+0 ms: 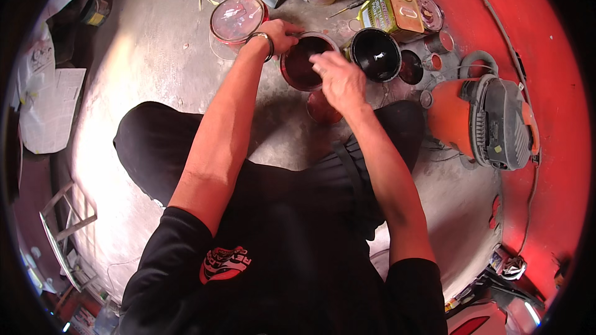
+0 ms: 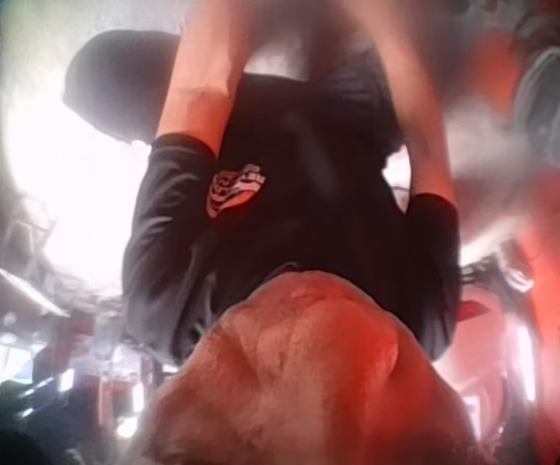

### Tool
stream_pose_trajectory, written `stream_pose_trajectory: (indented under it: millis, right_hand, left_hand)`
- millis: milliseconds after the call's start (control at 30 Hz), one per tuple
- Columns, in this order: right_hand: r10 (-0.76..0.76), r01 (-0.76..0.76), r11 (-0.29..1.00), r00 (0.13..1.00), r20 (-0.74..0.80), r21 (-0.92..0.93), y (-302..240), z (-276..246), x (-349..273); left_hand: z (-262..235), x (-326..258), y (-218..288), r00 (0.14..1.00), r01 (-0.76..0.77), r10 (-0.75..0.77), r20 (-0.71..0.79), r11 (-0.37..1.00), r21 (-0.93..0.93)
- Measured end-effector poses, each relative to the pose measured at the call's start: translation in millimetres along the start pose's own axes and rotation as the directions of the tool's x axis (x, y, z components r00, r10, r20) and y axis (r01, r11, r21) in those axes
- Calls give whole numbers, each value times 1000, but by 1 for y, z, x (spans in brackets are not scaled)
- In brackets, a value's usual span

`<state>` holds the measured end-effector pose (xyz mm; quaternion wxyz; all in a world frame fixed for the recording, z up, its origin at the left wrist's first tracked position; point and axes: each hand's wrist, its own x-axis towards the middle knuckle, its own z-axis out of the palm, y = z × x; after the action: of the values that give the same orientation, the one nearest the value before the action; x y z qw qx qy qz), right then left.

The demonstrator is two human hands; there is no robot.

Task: The person pours red paint from a can into a bucket and stirs it with a stick. They then add a dark liquid from another can and continue stirring the mixture to blend the colors.

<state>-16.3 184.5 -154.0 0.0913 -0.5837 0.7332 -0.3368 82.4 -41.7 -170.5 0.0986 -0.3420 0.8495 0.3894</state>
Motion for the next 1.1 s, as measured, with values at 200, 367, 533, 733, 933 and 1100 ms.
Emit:
stream_pose_trajectory:
  millis: [200, 367, 533, 733, 933, 1100]
  right_hand:
    - [-9, 13, 996, 999, 51, -91, 0, -5, -19]
    - [23, -17, 998, 995, -95, 57, -2, 11, 2]
    - [37, -30, 998, 989, 146, -48, -10, 2, -25]
    - [30, -28, 999, 998, -50, 44, -1, -3, -2]
    - [204, -197, 978, 971, -128, 60, 5, -10, -8]
    - [213, -226, 957, 973, 84, 183, 14, -17, -17]
  left_hand:
    - [-5, -2, -5, 1000, 22, -22, 6, 1000, 13]
    - [-4, -5, 6, 1000, 4, -4, 7, 998, 55]
    - [-7, -4, -4, 994, 87, -80, 69, 992, -94]
    - [1, -4, 5, 999, 40, -39, -19, 999, 2]
    - [2, -1, -5, 994, 102, -106, -12, 981, -165]
    - [0, -9, -4, 989, 151, -146, 36, 970, -190]
